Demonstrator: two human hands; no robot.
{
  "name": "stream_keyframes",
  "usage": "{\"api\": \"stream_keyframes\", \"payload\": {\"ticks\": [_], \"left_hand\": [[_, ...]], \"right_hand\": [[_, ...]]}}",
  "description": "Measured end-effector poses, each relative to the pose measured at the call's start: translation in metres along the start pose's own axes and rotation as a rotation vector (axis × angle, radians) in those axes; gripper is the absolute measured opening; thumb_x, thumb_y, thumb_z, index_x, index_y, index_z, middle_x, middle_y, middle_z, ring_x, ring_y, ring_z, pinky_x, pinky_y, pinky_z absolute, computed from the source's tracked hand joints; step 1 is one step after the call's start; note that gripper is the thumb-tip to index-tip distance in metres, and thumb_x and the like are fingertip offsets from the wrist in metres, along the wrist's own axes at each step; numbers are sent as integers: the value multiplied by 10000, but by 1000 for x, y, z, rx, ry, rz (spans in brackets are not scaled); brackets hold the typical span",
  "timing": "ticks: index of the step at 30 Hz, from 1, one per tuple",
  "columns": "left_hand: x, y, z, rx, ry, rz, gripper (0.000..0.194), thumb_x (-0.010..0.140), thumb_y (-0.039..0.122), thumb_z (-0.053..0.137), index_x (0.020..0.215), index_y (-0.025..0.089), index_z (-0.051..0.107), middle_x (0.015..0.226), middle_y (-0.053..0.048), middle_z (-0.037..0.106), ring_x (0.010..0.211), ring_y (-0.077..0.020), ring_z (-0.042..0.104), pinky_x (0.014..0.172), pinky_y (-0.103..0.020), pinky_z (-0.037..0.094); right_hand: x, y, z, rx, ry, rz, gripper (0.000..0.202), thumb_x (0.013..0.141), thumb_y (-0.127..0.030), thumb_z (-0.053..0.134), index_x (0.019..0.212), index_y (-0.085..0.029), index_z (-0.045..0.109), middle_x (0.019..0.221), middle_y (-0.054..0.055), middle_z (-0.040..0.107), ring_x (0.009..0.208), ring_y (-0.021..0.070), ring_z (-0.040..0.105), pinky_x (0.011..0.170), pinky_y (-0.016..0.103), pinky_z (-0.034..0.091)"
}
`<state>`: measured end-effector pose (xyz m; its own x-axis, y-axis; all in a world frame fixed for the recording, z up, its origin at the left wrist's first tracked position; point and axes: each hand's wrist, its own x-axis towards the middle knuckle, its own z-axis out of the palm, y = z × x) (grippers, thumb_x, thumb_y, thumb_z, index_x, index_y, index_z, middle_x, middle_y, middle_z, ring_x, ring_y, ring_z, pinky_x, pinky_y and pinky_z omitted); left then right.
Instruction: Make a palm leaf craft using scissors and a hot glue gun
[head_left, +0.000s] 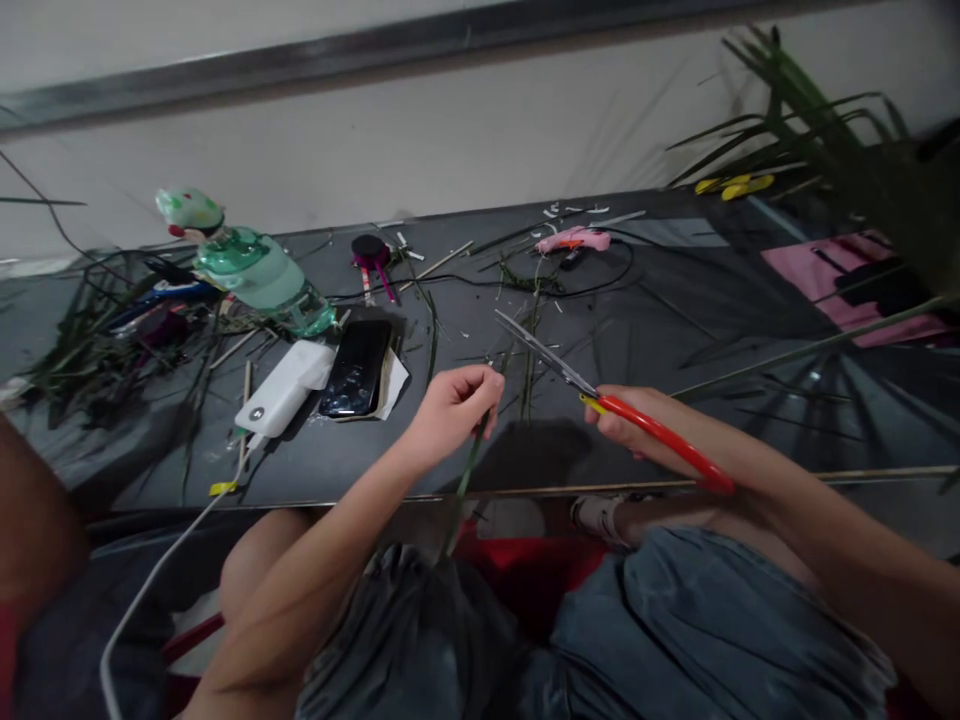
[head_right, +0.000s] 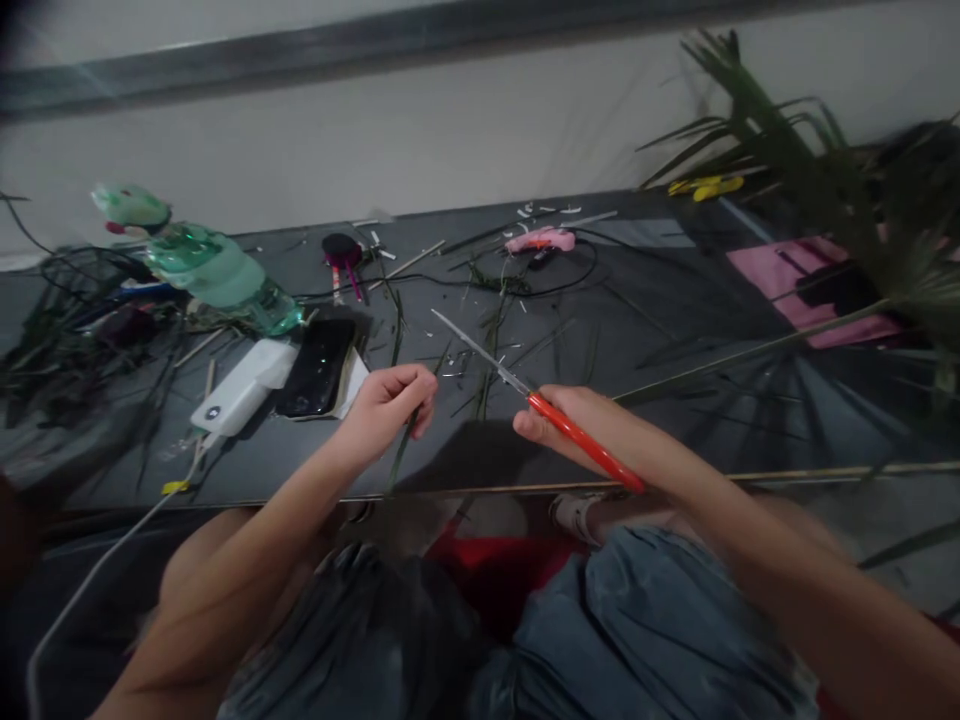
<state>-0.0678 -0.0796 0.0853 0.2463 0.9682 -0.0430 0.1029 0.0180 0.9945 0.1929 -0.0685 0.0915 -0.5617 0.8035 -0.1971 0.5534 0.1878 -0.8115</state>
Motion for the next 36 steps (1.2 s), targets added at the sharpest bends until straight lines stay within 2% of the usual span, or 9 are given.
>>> {"api": "stream_keyframes", "payload": {"ticks": [3, 7, 14, 20, 23, 26, 29, 32, 36], "left_hand": [[-2, -2, -1, -62, -37, -21, 351, 877, 377, 520, 591, 191, 439, 426, 63, 441, 355, -50, 399, 400, -193, 262], [-2, -4, -4, -115, -48, -18, 353, 859, 366, 545, 580, 191, 417, 439, 72, 412, 350, -44, 404, 405, -197, 252], [-3, -9, -7, -65, -124, 1, 371, 905, 375, 508, 597, 186, 424, 452, 66, 426, 375, -41, 396, 421, -194, 260], [-3, -9, -5, -79, -106, -9, 385, 885, 403, 546, 589, 188, 426, 454, 64, 420, 374, -48, 401, 420, -206, 260], [0, -10, -6, -100, -93, 1, 400, 869, 414, 577, 575, 186, 431, 461, 63, 415, 377, -48, 402, 418, -209, 266], [9, -12, -3, -153, 18, 6, 387, 839, 425, 620, 584, 184, 457, 477, 64, 411, 396, -47, 389, 410, -201, 264], [24, -13, 8, -189, 255, 17, 357, 845, 439, 616, 629, 185, 490, 498, 63, 426, 396, -46, 363, 390, -195, 249], [40, -13, 21, -130, 482, 63, 332, 886, 430, 574, 668, 188, 511, 507, 59, 455, 386, -47, 371, 383, -196, 261], [54, -13, 32, -123, 565, 48, 339, 909, 405, 554, 649, 195, 498, 475, 63, 427, 381, -55, 385, 387, -199, 274]], "right_hand": [[13, 4, 2, 44, -109, -8, 619, 832, -762, 441, 856, -156, 569, 649, -1, 480, 521, 86, 404, 473, 215, 321], [12, 8, 1, 78, -203, -7, 618, 835, -756, 445, 903, -153, 562, 676, 2, 482, 536, 85, 409, 468, 208, 310], [3, -6, -9, 47, -269, 25, 648, 773, -779, 489, 900, -148, 568, 697, 10, 486, 537, 92, 426, 451, 210, 322], [6, -10, -5, 58, -260, 66, 644, 736, -792, 517, 815, -153, 548, 654, -4, 474, 513, 84, 428, 439, 205, 343], [8, -14, 0, 90, -168, 241, 596, 710, -749, 595, 712, -160, 502, 585, -18, 458, 427, 64, 397, 379, 198, 297], [13, -16, 9, 295, 73, 373, 576, 702, -726, 622, 691, -169, 477, 531, -35, 437, 362, 47, 359, 338, 193, 264], [21, -14, 22, 491, 282, 227, 561, 610, -654, 751, 714, -179, 471, 515, -49, 455, 371, 52, 400, 355, 191, 327], [30, -11, 36, 591, 208, 63, 522, 584, -541, 819, 718, -179, 467, 559, -30, 538, 403, 74, 487, 392, 203, 399], [36, -11, 51, 737, 67, 14, 523, 605, -472, 830, 713, -192, 402, 597, -56, 525, 389, 66, 489, 365, 199, 379]]}}
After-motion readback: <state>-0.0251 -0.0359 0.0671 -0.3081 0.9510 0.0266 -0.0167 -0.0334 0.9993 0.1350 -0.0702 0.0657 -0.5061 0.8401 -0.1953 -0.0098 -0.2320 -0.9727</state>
